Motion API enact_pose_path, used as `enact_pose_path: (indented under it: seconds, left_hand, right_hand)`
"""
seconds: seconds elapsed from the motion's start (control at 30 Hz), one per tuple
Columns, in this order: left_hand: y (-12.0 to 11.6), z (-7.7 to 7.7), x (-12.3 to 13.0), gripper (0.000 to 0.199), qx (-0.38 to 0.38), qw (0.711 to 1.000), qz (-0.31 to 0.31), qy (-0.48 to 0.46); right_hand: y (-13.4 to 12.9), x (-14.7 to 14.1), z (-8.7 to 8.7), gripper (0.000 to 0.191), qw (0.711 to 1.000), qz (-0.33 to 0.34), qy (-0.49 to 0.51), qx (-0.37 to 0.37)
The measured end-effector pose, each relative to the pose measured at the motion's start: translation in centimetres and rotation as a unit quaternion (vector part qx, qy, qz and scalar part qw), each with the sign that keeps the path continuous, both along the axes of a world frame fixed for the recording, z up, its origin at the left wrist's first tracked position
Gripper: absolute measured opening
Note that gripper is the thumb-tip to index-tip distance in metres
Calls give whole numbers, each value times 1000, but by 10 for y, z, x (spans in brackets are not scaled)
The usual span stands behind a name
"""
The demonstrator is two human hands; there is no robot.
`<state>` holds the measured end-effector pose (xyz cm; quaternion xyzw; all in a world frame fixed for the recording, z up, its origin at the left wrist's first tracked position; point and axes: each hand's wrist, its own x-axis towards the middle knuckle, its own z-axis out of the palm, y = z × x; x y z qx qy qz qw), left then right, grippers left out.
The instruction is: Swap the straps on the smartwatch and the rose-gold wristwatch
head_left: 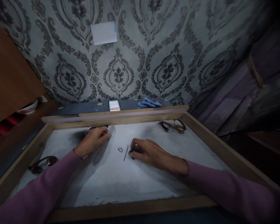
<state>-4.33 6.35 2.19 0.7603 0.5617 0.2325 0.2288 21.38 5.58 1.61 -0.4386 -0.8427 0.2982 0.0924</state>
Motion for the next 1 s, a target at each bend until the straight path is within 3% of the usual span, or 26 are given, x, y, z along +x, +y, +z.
enact_pose_path:
  seconds: [0.13,0.23,0.3,0.43,0.67,0.87,1.0]
  left_hand:
    - [-3,-2,4,23,40,999,2,21]
    - [-8,0,9,23,65,997,-7,33]
    - [-10,2,12,22,77,996,-13,45]
    - [-13,1,14,21,95,993,-22,72]
    - [-16,-8,17,11,151,980,-48,119]
    - [-22,-6,28,18,221,963,-57,140]
    - [-30,-2,38,21,306,937,-85,148]
  right_hand:
    - [7,5,-5,30,999,-30,-17,35]
    - [15,7,-15,25,996,-51,32,65]
    - [20,5,-21,17,991,-34,80,98]
    - [25,-3,-32,29,985,-11,115,124]
    - [26,-1,-40,26,971,18,155,180]
    - [21,1,-31,9,957,20,184,223]
    - [14,-5,-16,28,957,25,243,155]
